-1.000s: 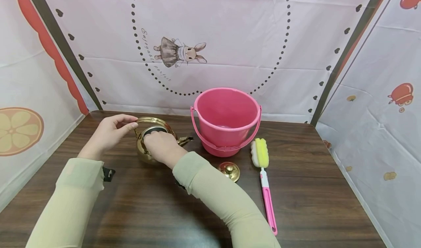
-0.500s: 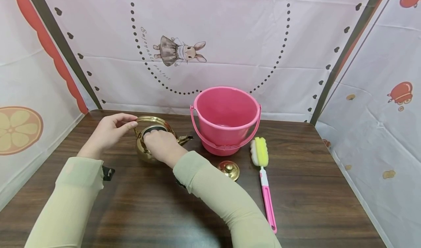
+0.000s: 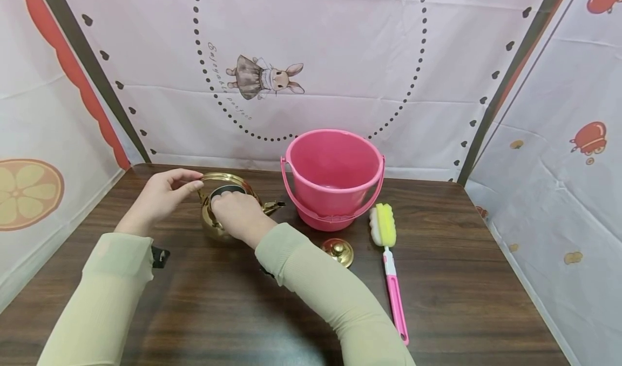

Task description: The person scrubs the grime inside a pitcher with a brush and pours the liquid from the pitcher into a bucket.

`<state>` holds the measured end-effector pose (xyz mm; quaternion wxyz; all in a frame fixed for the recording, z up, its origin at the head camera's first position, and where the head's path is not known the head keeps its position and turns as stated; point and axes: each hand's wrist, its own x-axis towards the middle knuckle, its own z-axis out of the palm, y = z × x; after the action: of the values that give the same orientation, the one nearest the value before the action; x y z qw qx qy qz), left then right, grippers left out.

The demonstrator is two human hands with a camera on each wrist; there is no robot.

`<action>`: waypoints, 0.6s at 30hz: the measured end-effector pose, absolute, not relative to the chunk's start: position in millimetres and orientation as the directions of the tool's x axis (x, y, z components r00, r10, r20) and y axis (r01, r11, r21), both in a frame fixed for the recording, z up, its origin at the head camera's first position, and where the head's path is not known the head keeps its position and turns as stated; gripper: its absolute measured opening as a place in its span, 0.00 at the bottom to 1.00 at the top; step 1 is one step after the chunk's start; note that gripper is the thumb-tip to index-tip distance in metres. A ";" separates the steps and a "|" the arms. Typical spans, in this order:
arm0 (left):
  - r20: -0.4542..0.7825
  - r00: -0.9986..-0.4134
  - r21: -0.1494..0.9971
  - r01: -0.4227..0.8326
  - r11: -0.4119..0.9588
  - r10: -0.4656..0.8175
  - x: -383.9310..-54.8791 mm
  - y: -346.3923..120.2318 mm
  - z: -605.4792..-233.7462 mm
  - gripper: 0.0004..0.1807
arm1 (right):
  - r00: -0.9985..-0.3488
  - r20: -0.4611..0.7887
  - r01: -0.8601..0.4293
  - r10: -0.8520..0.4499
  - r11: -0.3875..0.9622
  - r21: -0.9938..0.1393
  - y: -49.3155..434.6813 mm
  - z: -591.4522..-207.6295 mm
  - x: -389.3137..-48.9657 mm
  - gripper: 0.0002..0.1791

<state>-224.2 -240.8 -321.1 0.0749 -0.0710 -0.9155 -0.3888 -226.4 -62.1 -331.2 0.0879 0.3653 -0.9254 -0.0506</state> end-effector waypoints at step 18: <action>0.195 -0.978 0.701 0.193 0.687 0.075 -223.1 -241.5 -319.8 0.21 | -0.687 0.184 -0.671 -0.703 0.711 0.211 -60.5 -328.8 -223.7 0.11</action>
<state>-223.1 -241.5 -319.8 0.0753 -0.0732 -0.9153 -0.3889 -223.7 -60.5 -328.8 0.1261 0.3749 -0.9163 -0.0633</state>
